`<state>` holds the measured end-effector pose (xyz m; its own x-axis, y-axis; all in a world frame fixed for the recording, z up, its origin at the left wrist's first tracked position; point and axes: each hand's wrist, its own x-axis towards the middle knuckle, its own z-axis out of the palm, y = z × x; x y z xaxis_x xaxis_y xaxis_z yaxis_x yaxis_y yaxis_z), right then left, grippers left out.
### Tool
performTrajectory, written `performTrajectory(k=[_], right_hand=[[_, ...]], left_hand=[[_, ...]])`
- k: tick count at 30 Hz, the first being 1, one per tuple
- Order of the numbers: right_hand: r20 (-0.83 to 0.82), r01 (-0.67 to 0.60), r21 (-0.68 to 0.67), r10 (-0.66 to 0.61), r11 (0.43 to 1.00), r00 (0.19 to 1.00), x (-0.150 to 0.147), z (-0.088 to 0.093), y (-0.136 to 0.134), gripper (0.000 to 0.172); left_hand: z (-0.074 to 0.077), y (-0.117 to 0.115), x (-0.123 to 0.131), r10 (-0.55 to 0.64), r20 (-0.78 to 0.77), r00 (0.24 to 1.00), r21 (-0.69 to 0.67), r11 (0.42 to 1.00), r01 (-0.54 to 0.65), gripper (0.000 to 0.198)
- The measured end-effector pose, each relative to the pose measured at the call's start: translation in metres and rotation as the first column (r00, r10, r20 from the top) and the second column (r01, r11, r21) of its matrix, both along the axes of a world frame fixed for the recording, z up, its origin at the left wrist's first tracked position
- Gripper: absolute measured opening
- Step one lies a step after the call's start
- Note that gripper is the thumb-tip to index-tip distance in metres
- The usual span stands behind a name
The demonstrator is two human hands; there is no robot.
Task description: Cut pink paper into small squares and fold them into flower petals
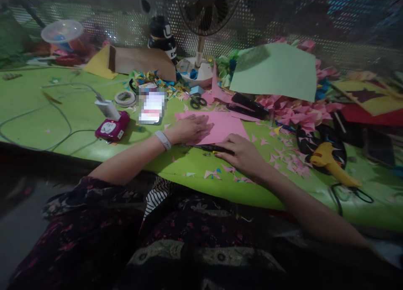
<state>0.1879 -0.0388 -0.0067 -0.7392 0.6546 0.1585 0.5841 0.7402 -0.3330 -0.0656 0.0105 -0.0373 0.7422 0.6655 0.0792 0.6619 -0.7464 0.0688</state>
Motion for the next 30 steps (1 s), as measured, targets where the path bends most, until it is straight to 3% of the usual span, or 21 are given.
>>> performTrajectory(k=[4, 9, 14, 16, 18, 21, 24, 25, 27, 29, 30], right_hand=[[0.010, -0.004, 0.016, 0.004, 1.000, 1.000, -0.009, -0.001, 0.000, 0.028], [-0.041, -0.129, -0.063, 0.126, 0.990, 0.991, -0.016, -0.003, -0.012, 0.025], [-0.121, -0.108, -0.129, 0.093, 0.986, 0.988, 0.007, 0.009, -0.014, 0.027], [-0.150, 0.018, -0.119, -0.036, 0.993, 0.988, 0.033, 0.012, -0.006, 0.030], [-0.126, 0.255, -0.025, -0.256, 0.967, 0.958, 0.066, 0.012, 0.007, 0.034], [-0.059, 0.534, 0.136, -0.531, 0.835, 0.845, 0.114, 0.006, 0.030, 0.037], [0.019, 0.650, 0.245, -0.674, 0.719, 0.739, 0.133, 0.003, 0.042, 0.039], [0.019, 0.641, 0.262, -0.668, 0.722, 0.744, 0.130, 0.004, 0.043, 0.040], [0.020, 0.519, 0.242, -0.539, 0.820, 0.842, 0.114, 0.006, 0.039, 0.044], [0.087, 0.229, 0.140, -0.242, 0.963, 0.966, 0.088, 0.007, 0.032, 0.055], [0.146, 0.085, 0.094, -0.098, 0.992, 0.984, 0.076, 0.008, 0.028, 0.060]], left_hand=[[0.003, -0.002, 0.000, 0.007, -0.013, 1.000, -0.007, 1.000, -0.008, 0.051], [0.005, -0.003, -0.001, 0.060, 0.014, 0.998, -0.053, 0.997, -0.059, 0.052], [0.001, -0.003, -0.002, 0.019, 0.019, 1.000, -0.028, 0.999, -0.018, 0.052], [0.000, -0.003, -0.003, 0.008, 0.016, 1.000, -0.015, 1.000, -0.008, 0.052], [0.001, -0.003, -0.003, 0.025, 0.020, 0.999, -0.002, 1.000, -0.025, 0.052], [0.005, -0.007, -0.005, -0.014, 0.007, 1.000, -0.020, 1.000, 0.014, 0.050], [0.010, -0.012, -0.009, -0.077, -0.027, 0.997, -0.026, 0.997, 0.077, 0.049], [0.011, -0.013, -0.010, -0.095, -0.040, 0.995, -0.026, 0.995, 0.094, 0.048], [0.012, -0.015, -0.011, -0.118, -0.055, 0.992, -0.026, 0.993, 0.116, 0.049], [0.013, -0.017, -0.010, -0.117, -0.055, 0.992, -0.030, 0.993, 0.116, 0.049], [0.013, -0.019, -0.009, -0.109, -0.047, 0.993, -0.030, 0.994, 0.108, 0.049]])
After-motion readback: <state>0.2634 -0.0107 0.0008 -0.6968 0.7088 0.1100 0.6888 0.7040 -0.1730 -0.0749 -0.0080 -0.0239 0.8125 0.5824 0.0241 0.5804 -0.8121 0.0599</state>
